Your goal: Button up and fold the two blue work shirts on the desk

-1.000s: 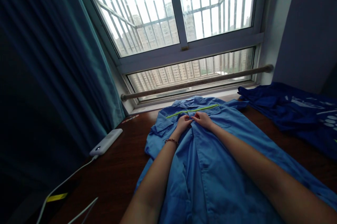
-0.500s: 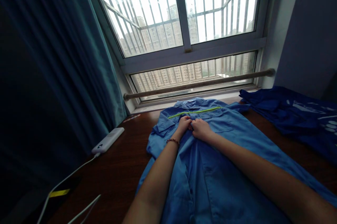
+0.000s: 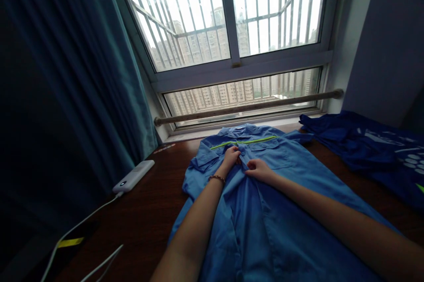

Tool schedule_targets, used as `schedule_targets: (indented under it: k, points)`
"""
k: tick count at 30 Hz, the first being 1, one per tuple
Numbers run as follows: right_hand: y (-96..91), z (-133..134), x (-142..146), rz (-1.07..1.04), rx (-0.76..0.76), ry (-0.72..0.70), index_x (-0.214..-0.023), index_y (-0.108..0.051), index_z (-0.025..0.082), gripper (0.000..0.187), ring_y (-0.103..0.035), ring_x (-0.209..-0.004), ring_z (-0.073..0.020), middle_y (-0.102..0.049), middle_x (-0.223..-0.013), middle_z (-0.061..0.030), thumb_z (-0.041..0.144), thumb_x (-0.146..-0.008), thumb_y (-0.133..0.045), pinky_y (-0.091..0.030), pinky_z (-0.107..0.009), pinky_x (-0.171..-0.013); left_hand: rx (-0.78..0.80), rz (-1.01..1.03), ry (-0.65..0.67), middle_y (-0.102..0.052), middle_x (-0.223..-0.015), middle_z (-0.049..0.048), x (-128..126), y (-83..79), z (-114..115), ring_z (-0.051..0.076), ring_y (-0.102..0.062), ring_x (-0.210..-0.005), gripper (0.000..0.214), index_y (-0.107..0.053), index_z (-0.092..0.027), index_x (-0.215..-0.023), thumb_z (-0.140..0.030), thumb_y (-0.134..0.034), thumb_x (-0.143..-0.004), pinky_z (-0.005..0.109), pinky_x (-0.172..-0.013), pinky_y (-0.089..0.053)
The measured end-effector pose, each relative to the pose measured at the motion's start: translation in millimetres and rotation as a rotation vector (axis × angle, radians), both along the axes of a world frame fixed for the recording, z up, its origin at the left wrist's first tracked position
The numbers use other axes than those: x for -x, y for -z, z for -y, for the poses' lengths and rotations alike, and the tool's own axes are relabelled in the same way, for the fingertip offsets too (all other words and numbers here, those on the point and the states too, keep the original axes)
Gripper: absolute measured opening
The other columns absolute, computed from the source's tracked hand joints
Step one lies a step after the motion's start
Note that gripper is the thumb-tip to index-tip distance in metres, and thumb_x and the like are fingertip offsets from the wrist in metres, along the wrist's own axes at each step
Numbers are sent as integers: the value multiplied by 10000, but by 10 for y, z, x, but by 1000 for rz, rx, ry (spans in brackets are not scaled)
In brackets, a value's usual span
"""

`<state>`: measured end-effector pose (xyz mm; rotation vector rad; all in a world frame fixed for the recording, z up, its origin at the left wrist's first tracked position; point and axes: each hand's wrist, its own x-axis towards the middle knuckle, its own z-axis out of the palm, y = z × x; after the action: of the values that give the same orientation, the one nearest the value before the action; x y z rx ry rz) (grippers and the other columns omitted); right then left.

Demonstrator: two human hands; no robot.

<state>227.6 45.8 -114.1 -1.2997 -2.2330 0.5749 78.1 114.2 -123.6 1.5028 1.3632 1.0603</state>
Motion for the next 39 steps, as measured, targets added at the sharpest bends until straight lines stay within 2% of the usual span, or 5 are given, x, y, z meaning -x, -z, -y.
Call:
schedule_targets:
  k: [14,21,25,33,39]
  points:
    - [-186,381,83,236,-226,118,-782,-620,123,204,-569,-651,-214,-628,-732,-115,134,-682,-442,-309,-285,-556,-7,37,-60,-452,-382,-59,-42,-35,19,116,-443,-326,204,-494,-97,-908,-39,-444,-719,183,-340,-321]
    - [-233,211,45,-172,168,72,-626,-604,110,51,-539,-673,-190,-596,-644,-64,134,-638,-561,-323,-262,-572,-26,51,-102,-434,-393,-68,-51,12,-30,100,-424,-318,187,-518,-106,-845,-18,-447,-696,183,-347,-321]
    - [-116,168,66,-268,331,23,-613,-584,107,153,-518,-560,-132,-573,-577,-26,198,-721,-526,-349,-229,-513,-32,37,-118,-445,-431,-64,-47,8,-36,85,-418,-330,150,-528,-109,-781,-13,-466,-684,181,-354,-322]
    - [66,217,22,-705,559,-129,-720,-645,119,215,-574,-639,-161,-636,-704,-48,312,-628,-671,-435,-265,-620,-16,-6,-170,-527,-546,-28,-54,-59,18,95,-501,-472,160,-569,-116,-778,-19,-518,-661,187,-476,-412]
    - [86,208,-38,-767,699,-164,-702,-674,125,255,-564,-571,-156,-627,-640,-43,347,-583,-715,-450,-281,-594,76,-60,-150,-552,-571,-10,-91,-215,141,114,-539,-535,125,-573,-114,-777,-38,-526,-689,208,-554,-459]
